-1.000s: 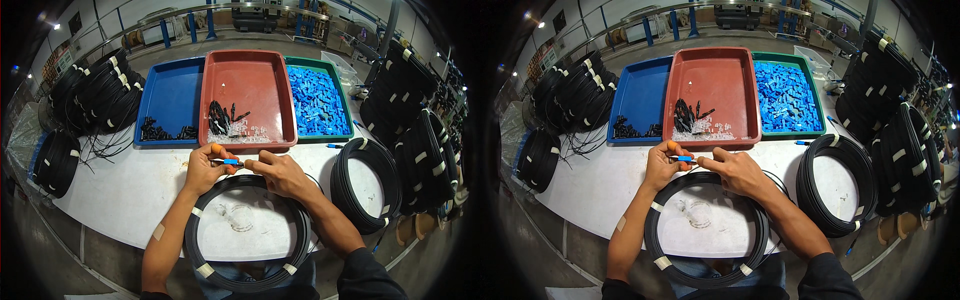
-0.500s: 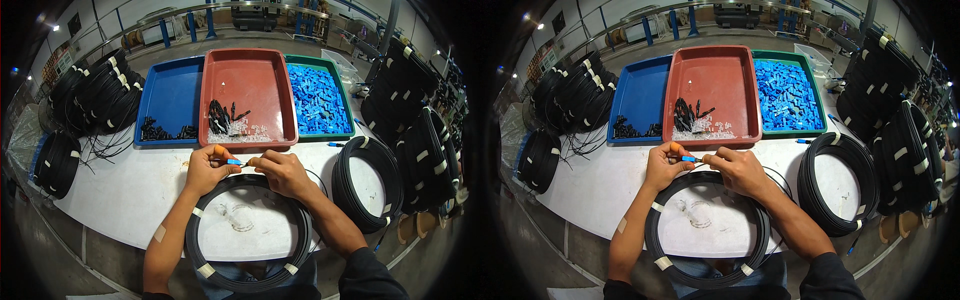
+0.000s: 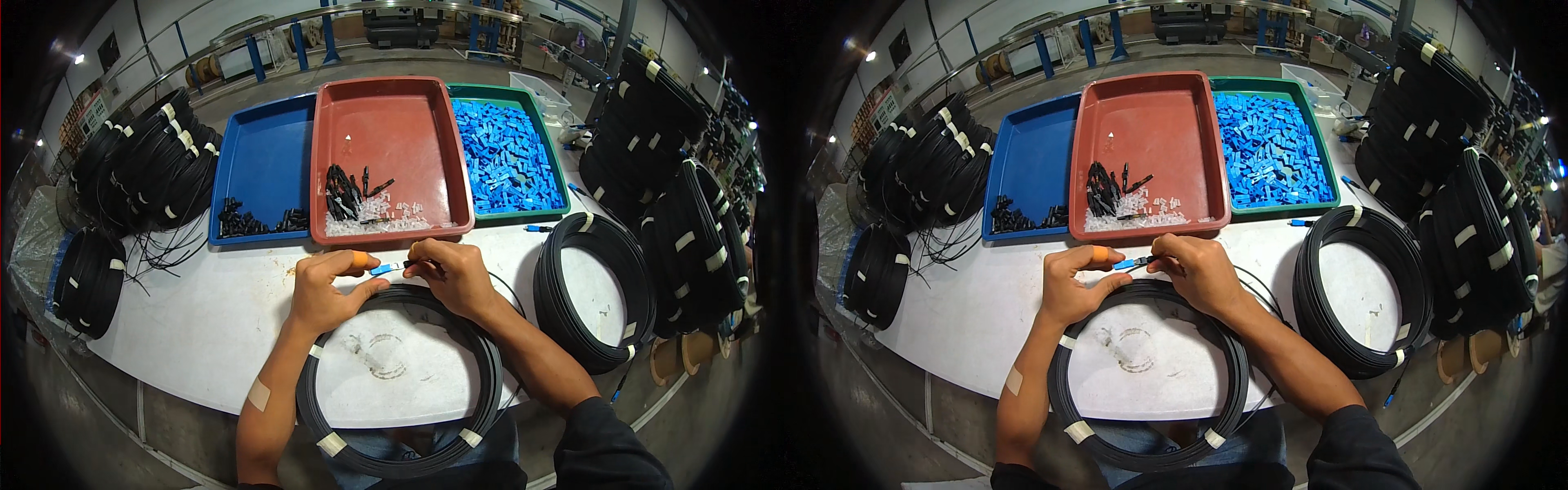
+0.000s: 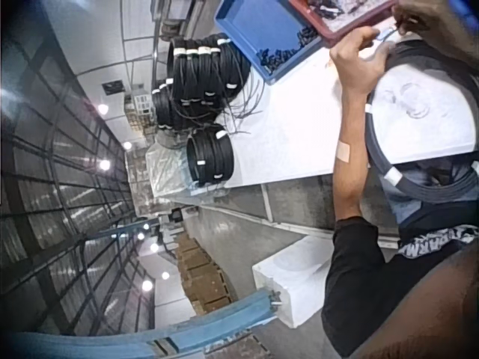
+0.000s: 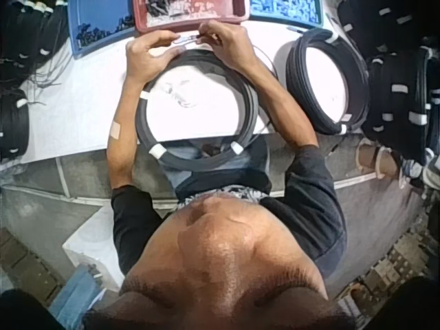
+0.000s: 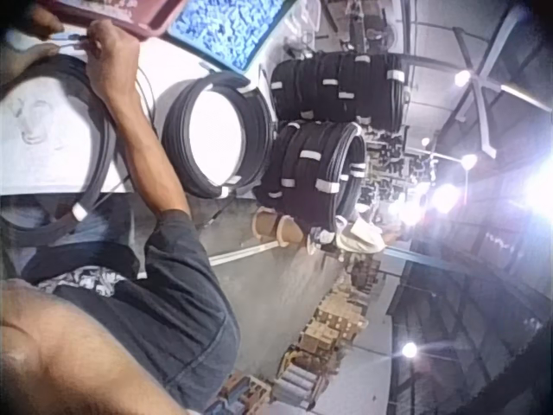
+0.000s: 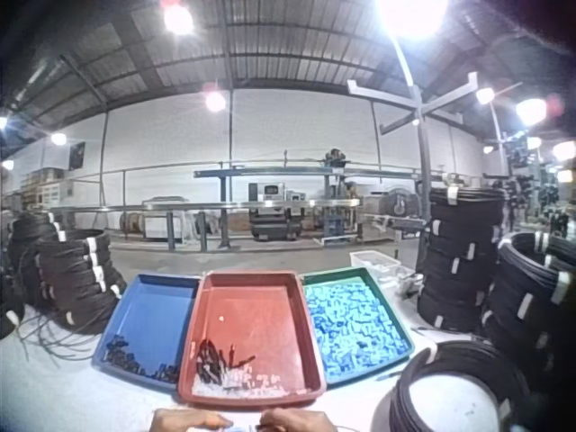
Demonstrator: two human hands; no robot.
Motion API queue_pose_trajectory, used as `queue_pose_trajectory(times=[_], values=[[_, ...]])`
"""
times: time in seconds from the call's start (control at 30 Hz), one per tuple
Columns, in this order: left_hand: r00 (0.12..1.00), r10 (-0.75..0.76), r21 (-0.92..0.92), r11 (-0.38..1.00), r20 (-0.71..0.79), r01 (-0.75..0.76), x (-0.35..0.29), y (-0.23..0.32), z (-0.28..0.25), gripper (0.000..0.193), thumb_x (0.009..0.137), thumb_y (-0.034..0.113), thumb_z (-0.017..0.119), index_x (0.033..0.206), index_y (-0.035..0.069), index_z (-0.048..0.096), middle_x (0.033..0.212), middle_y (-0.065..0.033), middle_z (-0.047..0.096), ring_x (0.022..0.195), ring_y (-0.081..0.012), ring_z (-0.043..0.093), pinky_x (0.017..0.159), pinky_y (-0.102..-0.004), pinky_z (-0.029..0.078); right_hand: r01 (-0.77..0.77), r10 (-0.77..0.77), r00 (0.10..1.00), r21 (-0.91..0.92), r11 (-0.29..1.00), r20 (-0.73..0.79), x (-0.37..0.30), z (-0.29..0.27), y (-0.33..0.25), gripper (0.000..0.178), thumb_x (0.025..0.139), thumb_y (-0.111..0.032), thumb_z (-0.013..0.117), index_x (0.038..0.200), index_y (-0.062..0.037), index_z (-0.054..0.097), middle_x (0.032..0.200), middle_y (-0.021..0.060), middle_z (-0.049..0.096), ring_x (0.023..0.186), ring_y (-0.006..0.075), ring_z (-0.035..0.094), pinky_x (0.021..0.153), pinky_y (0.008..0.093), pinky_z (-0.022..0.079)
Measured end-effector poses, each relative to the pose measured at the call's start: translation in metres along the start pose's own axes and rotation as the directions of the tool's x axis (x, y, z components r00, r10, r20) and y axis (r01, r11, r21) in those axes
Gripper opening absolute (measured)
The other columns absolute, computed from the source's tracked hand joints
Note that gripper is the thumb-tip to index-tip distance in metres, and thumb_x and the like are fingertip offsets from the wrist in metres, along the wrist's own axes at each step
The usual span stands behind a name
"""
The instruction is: The person assembles fiber optic cable coils by taking connector pieces from trays and attaching them onto the cable ends by hand.
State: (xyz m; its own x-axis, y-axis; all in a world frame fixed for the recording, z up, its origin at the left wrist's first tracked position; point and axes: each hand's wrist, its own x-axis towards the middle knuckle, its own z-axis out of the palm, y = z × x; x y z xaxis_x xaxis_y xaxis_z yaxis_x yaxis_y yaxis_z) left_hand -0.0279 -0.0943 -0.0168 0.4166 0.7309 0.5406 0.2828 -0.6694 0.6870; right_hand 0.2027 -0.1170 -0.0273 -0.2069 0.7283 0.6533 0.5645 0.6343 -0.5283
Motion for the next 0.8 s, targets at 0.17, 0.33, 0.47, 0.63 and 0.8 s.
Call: queue_pose_trajectory(times=[0.17, 0.33, 0.47, 0.63, 0.8], values=[[0.996, 0.041, 0.061, 0.997, -0.081, -0.037, 0.000, 0.000, 0.003, 0.020, 0.075, 0.003, 0.086, 0.093, -0.001, 0.077, 0.088, -0.0115, 0.078, 0.081, -0.0186, 0.077, 0.075, -0.0286, 0.061, -0.052, 0.045, 0.998, 0.147, 0.988, 0.047, 0.002, -0.004, -0.005, 0.016, 0.082, -0.005, 0.081, 0.089, -0.0025, 0.067, 0.079, 0.0133, 0.072, 0.071, 0.0286, 0.073, 0.061, 0.0367, 0.054], [0.989, 0.145, 0.142, 0.980, -0.032, -0.139, 0.001, 0.004, 0.000, 0.021, 0.073, 0.004, 0.087, 0.091, -0.001, 0.077, 0.087, -0.0112, 0.078, 0.078, -0.0195, 0.077, 0.072, -0.0276, 0.059, -0.048, 0.046, 0.999, 0.155, 0.987, 0.013, 0.001, 0.000, -0.001, 0.015, 0.082, -0.003, 0.080, 0.090, -0.0022, 0.069, 0.080, 0.0132, 0.073, 0.071, 0.0274, 0.074, 0.061, 0.0354, 0.055], [0.988, 0.136, 0.132, 0.983, -0.071, -0.126, 0.000, 0.004, 0.002, 0.023, 0.072, 0.004, 0.089, 0.091, 0.000, 0.077, 0.086, -0.0109, 0.078, 0.078, -0.0193, 0.077, 0.072, -0.0272, 0.059, -0.061, 0.062, 0.998, 0.172, 0.983, 0.001, 0.002, 0.003, -0.005, 0.013, 0.081, -0.001, 0.079, 0.088, -0.0019, 0.068, 0.080, 0.0132, 0.073, 0.073, 0.0261, 0.075, 0.062, 0.0339, 0.055], [0.993, 0.070, 0.021, 0.997, -0.091, -0.069, -0.001, 0.003, 0.002, 0.023, 0.072, 0.003, 0.089, 0.092, -0.001, 0.077, 0.088, -0.0112, 0.078, 0.080, -0.0188, 0.077, 0.075, -0.0268, 0.060, -0.052, 0.040, 0.997, 0.205, 0.977, 0.061, 0.000, -0.003, -0.006, 0.014, 0.078, 0.007, 0.077, 0.086, -0.0007, 0.067, 0.082, 0.0119, 0.074, 0.076, 0.0236, 0.076, 0.063, 0.0319, 0.057], [0.996, 0.076, -0.006, 0.997, -0.036, -0.076, 0.000, 0.006, 0.003, 0.024, 0.072, 0.003, 0.089, 0.092, -0.002, 0.077, 0.089, -0.0118, 0.078, 0.081, -0.0179, 0.077, 0.076, -0.0270, 0.061, -0.007, 0.000, 0.999, 0.211, 0.977, 0.032, 0.001, -0.001, -0.001, 0.019, 0.073, 0.017, 0.071, 0.082, 0.0012, 0.066, 0.082, 0.0115, 0.075, 0.077, 0.0229, 0.076, 0.063, 0.0322, 0.058]])
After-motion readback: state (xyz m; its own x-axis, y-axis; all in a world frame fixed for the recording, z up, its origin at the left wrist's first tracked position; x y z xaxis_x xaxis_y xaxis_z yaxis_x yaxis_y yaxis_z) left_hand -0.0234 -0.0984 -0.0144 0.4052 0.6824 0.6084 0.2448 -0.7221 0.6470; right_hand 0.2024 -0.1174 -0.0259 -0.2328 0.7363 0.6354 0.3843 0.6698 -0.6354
